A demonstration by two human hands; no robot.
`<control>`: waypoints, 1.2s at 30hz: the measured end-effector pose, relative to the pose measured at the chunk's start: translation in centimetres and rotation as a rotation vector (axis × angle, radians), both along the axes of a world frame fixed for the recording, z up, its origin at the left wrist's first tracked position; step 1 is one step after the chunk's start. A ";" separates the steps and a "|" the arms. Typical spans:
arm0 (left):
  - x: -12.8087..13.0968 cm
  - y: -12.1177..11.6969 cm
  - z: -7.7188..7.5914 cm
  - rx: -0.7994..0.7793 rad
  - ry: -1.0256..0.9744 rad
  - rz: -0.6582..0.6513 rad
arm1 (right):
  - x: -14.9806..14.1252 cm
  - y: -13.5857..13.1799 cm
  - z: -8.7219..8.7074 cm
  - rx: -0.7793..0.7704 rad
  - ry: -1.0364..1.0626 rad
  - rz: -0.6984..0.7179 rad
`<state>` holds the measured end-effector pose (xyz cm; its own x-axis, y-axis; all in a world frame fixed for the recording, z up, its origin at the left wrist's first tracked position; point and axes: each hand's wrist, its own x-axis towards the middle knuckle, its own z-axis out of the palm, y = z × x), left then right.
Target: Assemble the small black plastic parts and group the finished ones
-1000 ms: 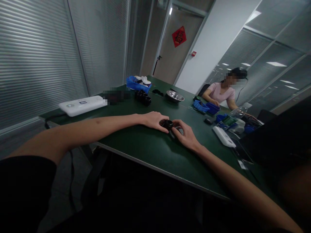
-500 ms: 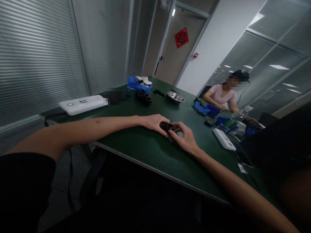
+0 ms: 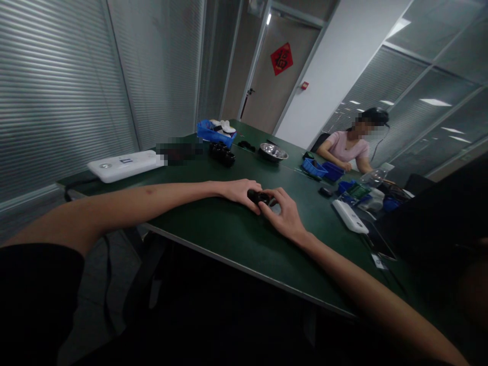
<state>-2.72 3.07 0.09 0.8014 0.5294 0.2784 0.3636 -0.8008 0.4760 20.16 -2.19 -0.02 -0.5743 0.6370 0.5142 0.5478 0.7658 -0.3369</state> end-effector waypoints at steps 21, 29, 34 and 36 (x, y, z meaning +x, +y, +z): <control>-0.2 0.1 -0.1 -0.045 -0.053 -0.068 | 0.4 0.1 -0.4 0.065 -0.031 0.070; -0.3 0.2 -0.2 -0.046 -0.044 -0.075 | 0.3 -0.3 0.0 0.067 -0.035 0.110; -0.3 0.1 0.0 -0.039 -0.015 -0.086 | 0.2 -0.5 0.1 0.104 -0.026 0.105; -0.3 0.0 0.1 -0.047 -0.006 -0.082 | 0.2 -0.4 0.1 0.112 -0.023 0.075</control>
<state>-3.01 3.09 0.15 0.8409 0.4749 0.2596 0.2950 -0.8043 0.5158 20.36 -2.61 0.05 -0.6307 0.5313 0.5657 0.4943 0.8369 -0.2349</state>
